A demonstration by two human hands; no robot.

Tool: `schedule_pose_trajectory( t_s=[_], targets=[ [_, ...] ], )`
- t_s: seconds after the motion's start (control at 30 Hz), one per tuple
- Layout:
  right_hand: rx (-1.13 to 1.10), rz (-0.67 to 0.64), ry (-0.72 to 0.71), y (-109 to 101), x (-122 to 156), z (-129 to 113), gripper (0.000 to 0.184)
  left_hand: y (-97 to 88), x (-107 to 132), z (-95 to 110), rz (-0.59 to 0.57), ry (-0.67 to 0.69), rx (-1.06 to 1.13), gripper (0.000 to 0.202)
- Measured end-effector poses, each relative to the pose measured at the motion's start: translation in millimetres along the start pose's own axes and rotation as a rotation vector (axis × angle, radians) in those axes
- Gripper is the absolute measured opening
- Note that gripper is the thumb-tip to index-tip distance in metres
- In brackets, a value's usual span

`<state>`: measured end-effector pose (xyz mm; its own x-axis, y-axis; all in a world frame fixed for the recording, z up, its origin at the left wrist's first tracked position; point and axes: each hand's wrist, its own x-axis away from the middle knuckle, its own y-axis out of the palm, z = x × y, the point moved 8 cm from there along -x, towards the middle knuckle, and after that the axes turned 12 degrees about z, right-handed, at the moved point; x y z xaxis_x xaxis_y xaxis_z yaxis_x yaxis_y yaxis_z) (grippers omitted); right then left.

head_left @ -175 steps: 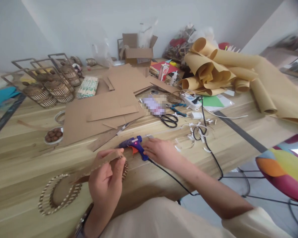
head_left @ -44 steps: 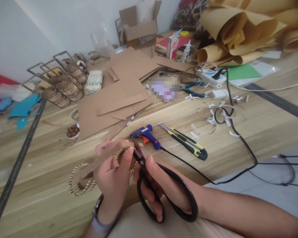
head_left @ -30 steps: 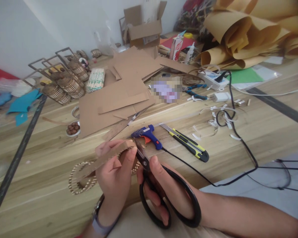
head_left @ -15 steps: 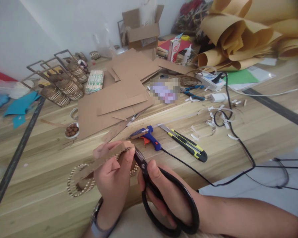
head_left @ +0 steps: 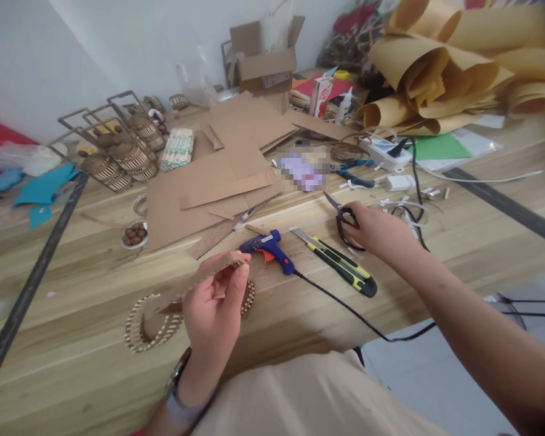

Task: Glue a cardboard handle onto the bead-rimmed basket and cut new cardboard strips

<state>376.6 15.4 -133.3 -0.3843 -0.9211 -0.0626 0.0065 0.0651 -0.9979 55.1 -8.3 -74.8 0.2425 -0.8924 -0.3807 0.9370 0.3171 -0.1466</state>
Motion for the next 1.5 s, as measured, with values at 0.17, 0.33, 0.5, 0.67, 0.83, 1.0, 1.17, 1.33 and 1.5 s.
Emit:
schedule_pose_trajectory(
  t_s=[0.17, 0.33, 0.5, 0.67, 0.83, 1.0, 1.17, 1.33, 1.5],
  targets=[
    [0.109, 0.029, -0.163, 12.7, -25.1, 12.1, 0.042, -5.4, 4.0, -2.8, 0.033, 0.141, -0.059, 0.017],
    [0.14, 0.065, -0.353, 14.9, -49.4, 0.2, 0.043, -5.4, 7.5, -4.4, 0.025, 0.191, -0.114, 0.02],
    [0.119, 0.131, -0.5, 19.0, -72.0, -23.0, 0.046, -2.9, 6.3, -5.0, -0.04, 0.156, -0.046, 0.016],
    [0.11, 0.097, -0.586, 23.3, -83.9, -42.7, 0.046, -5.9, 6.3, -4.6, -0.095, 0.149, -0.071, 0.017],
    [0.116, 0.107, -0.623, 17.0, -88.5, -51.4, 0.044, -9.4, 5.7, -0.1, -0.103, 0.156, -0.09, 0.016],
    [-0.026, 0.157, -0.44, -13.7, -40.0, -79.5, 0.035, -9.0, 4.6, 2.4, -0.099, 0.156, -0.117, 0.016],
    [-0.224, -0.215, -0.413, 13.9, 40.1, -129.2, 0.033, -8.8, 5.4, 1.6, -0.104, 0.161, -0.106, 0.017],
    [-0.292, -0.163, -0.332, 24.4, 49.1, -133.7, 0.02, -8.5, 4.2, 0.9, -0.117, 0.164, -0.111, 0.018],
    [-0.306, -0.15, -0.294, 20.5, 61.1, -118.6, 0.02, -9.4, 3.1, -1.4, -0.116, 0.138, -0.145, 0.018]
  ],
)
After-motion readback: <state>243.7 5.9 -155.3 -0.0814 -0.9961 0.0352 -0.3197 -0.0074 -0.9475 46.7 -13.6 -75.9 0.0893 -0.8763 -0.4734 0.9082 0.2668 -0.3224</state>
